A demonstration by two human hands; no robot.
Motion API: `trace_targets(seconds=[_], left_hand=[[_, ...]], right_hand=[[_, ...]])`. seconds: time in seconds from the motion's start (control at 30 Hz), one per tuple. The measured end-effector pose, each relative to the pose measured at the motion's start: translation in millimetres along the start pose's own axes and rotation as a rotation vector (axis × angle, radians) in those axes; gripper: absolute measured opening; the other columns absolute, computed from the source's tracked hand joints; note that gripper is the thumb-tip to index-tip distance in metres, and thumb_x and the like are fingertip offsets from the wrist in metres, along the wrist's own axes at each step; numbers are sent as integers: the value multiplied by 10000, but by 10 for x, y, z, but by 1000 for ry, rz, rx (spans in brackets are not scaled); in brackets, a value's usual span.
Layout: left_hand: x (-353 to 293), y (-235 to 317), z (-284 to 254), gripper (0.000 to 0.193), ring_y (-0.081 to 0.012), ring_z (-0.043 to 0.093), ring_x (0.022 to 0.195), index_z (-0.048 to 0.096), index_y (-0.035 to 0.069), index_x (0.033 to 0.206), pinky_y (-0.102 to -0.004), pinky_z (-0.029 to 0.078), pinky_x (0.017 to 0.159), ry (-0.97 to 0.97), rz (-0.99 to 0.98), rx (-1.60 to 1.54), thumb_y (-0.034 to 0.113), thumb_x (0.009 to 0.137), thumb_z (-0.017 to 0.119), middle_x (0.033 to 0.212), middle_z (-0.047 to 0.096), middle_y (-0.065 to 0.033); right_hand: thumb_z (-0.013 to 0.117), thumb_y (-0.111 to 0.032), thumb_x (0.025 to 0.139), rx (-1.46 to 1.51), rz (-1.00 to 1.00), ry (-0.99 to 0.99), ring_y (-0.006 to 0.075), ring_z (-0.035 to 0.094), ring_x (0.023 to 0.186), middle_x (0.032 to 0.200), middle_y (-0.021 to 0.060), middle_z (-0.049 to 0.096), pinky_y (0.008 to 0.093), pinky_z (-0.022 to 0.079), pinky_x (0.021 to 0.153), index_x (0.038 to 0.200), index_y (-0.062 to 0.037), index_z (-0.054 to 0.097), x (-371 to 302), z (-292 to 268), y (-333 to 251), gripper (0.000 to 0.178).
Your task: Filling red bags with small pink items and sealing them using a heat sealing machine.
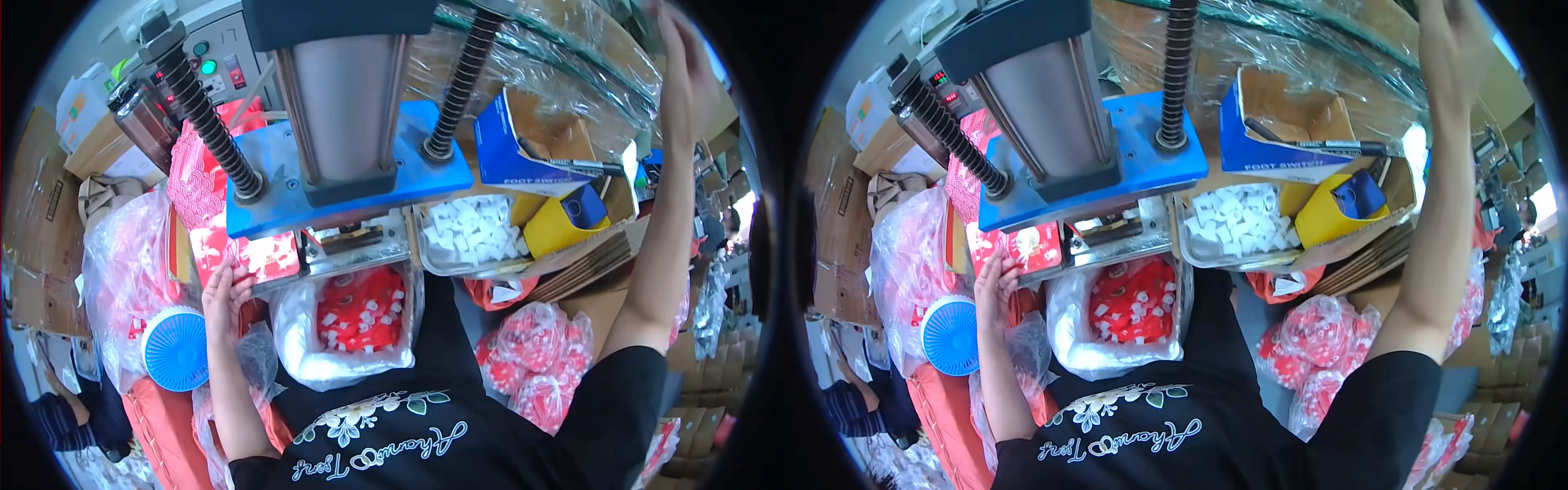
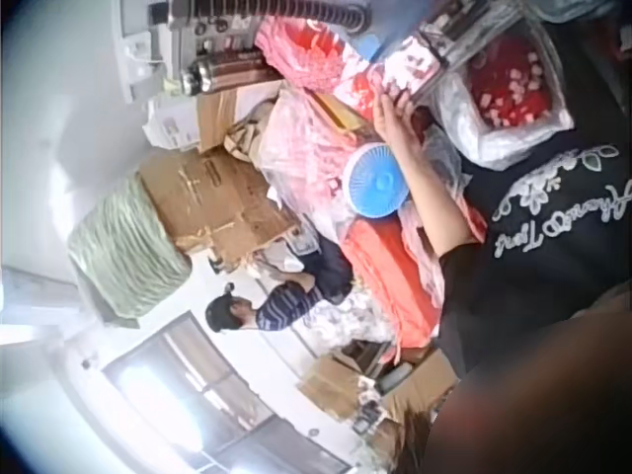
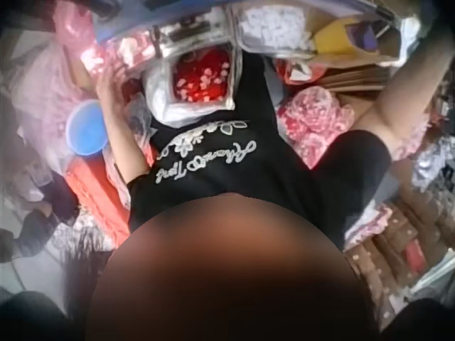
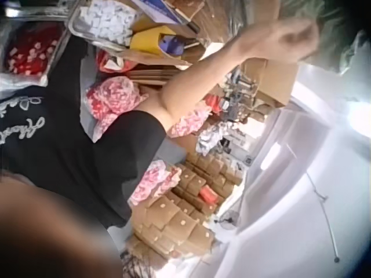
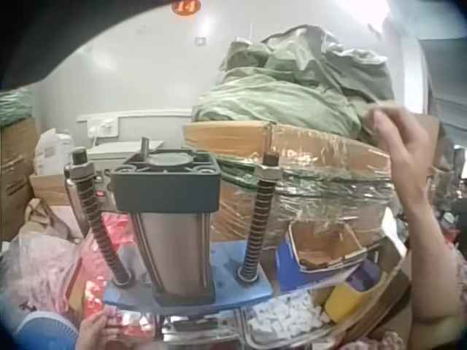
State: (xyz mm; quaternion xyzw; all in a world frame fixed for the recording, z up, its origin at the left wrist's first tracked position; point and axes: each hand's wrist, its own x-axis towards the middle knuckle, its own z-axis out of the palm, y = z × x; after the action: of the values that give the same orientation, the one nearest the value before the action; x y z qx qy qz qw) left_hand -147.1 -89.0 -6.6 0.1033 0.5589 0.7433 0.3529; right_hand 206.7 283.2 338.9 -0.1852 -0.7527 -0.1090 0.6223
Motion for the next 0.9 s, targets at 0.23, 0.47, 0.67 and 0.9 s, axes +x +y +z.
trace_targets(seconds=[0.23,0.47,0.67,0.9], left_hand=[[-233,14,-5,345,-107,697,814,569,35,1300,-203,546,698,38,213,252,163,981,582,1022,701,-75],[-147,-214,302,623,-393,409,1336,473,42,1380,-497,313,1095,231,821,1425,299,858,695,1480,404,-200],[-524,-469,135,653,-300,360,1397,493,144,1397,-531,196,1156,137,882,1474,246,789,708,1471,442,-97],[-491,-355,109,464,-294,493,1289,640,153,1203,-524,288,1106,205,788,1349,92,743,669,1286,603,-76]], right_hand=[[678,-44,811,209,31,-794,269,660,750,821,122,669,340,520,669,924,-19,675,-2100,-454,-784,115],[700,-181,807,50,185,-967,317,622,925,1019,102,633,421,504,763,1068,-80,670,-3127,17,-708,282],[712,-106,755,23,124,-885,320,607,915,1025,92,581,430,508,750,1040,-79,654,-3305,389,-774,291],[692,-148,787,-23,89,-910,331,627,884,923,135,625,436,511,729,971,-59,660,-3299,479,-921,207]])
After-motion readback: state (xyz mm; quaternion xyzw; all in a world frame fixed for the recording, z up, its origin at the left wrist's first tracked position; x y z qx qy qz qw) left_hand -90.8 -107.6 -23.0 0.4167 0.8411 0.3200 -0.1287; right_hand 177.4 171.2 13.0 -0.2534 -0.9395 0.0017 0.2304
